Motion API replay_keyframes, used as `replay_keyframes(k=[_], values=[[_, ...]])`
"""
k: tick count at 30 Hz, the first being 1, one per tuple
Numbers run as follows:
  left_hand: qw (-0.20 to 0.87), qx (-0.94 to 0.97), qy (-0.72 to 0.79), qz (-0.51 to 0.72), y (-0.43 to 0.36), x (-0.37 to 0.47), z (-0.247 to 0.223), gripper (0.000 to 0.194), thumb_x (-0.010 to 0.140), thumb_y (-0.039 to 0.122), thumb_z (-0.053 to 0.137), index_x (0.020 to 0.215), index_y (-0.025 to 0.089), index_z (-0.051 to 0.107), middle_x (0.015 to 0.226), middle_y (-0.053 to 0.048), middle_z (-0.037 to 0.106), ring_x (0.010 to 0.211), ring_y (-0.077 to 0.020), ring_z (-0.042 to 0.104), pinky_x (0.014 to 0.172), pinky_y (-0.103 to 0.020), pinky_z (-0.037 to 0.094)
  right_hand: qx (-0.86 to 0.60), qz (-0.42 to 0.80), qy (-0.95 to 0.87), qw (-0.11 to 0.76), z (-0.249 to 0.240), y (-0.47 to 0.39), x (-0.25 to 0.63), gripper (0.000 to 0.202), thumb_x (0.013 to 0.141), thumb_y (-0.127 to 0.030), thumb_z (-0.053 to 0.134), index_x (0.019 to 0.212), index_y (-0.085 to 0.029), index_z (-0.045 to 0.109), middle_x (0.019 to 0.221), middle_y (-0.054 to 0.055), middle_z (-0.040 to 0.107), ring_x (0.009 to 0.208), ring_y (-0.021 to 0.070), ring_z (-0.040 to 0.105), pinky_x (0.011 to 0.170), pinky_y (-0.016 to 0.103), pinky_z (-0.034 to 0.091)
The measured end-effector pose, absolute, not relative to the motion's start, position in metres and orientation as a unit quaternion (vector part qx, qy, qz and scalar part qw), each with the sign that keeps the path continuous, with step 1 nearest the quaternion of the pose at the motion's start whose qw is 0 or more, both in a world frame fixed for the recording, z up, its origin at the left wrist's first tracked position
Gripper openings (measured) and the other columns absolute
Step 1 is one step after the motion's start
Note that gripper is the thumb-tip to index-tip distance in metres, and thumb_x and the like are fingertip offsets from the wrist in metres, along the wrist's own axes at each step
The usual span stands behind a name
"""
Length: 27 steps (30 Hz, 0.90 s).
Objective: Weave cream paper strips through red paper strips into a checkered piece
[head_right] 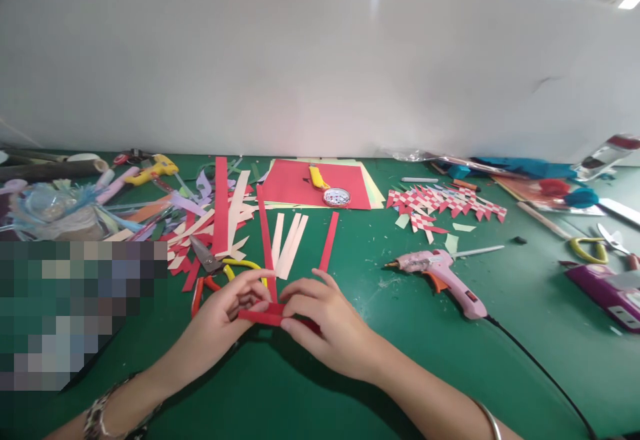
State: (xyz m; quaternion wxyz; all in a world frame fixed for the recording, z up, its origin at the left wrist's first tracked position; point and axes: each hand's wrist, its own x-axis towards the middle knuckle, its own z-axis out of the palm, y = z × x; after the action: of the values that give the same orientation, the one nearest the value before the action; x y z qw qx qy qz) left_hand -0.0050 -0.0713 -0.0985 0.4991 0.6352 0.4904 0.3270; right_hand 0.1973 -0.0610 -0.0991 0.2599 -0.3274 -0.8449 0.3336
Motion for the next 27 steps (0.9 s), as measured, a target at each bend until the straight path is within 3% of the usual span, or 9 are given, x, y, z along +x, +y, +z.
replay_keyframes(k=[2,4,7,11,17,27], values=[[0.524,0.631,0.471,0.325,-0.0722,-0.004,-0.0983,0.036,0.086,0.031,0.051,0.121,0.023,0.05,0.086,-0.001,0.06,0.081,-0.0152,0.06,0.077,-0.026,0.049,-0.315,0.342,-0.851,0.243,-0.0987,-0.0626,0.1954,0.016,0.092,-0.021,0.045,0.079,-0.02,0.055,0.088,0.003,0.064,0.083,0.0136,0.057,0.096,0.036,0.037],[0.541,0.626,0.458,0.325,-0.0726,-0.0042,-0.0973,0.039,0.085,0.032,0.053,0.123,0.024,0.05,0.089,-0.002,0.061,0.084,-0.016,0.06,0.078,-0.027,0.049,-0.334,0.348,-0.84,0.248,-0.0995,-0.0637,0.1932,0.018,0.09,-0.022,0.045,0.074,-0.019,0.052,0.073,0.001,0.059,0.069,0.0123,0.052,0.076,0.027,0.043],[0.559,0.597,0.472,0.329,-0.0716,-0.0066,-0.0962,0.043,0.088,0.044,0.049,0.125,0.023,0.05,0.091,-0.004,0.061,0.083,-0.0177,0.06,0.076,-0.029,0.05,-0.379,0.343,-0.819,0.262,-0.1011,-0.0637,0.1914,0.019,0.087,-0.02,0.045,0.068,-0.019,0.047,0.064,-0.001,0.053,0.059,0.0109,0.046,0.061,0.022,0.039],[0.562,0.587,0.493,0.31,-0.0691,-0.0088,-0.095,0.054,0.087,0.059,0.041,0.116,0.017,0.058,0.079,-0.004,0.064,0.072,-0.0181,0.061,0.071,-0.03,0.049,-0.392,0.328,-0.815,0.272,-0.1019,-0.0619,0.1923,0.02,0.086,-0.019,0.045,0.066,-0.019,0.046,0.062,-0.001,0.052,0.06,0.0108,0.047,0.062,0.022,0.037],[0.534,0.623,0.507,0.264,-0.0677,-0.0062,-0.0915,0.038,0.086,0.048,0.05,0.077,0.016,0.066,0.066,-0.003,0.064,0.061,-0.0141,0.057,0.057,-0.023,0.043,-0.38,0.322,-0.822,0.278,-0.1006,-0.0622,0.193,0.021,0.087,-0.021,0.045,0.067,-0.019,0.048,0.063,-0.001,0.055,0.061,0.0107,0.048,0.063,0.021,0.038],[0.519,0.633,0.519,0.246,-0.0674,-0.0101,-0.0926,0.043,0.085,0.051,0.047,0.071,0.016,0.066,0.058,0.0,0.057,0.053,-0.0113,0.048,0.047,-0.021,0.032,-0.361,0.325,-0.826,0.287,-0.1012,-0.0632,0.1944,0.019,0.087,-0.022,0.048,0.069,-0.018,0.051,0.062,-0.001,0.054,0.058,0.0097,0.047,0.062,0.021,0.038]])
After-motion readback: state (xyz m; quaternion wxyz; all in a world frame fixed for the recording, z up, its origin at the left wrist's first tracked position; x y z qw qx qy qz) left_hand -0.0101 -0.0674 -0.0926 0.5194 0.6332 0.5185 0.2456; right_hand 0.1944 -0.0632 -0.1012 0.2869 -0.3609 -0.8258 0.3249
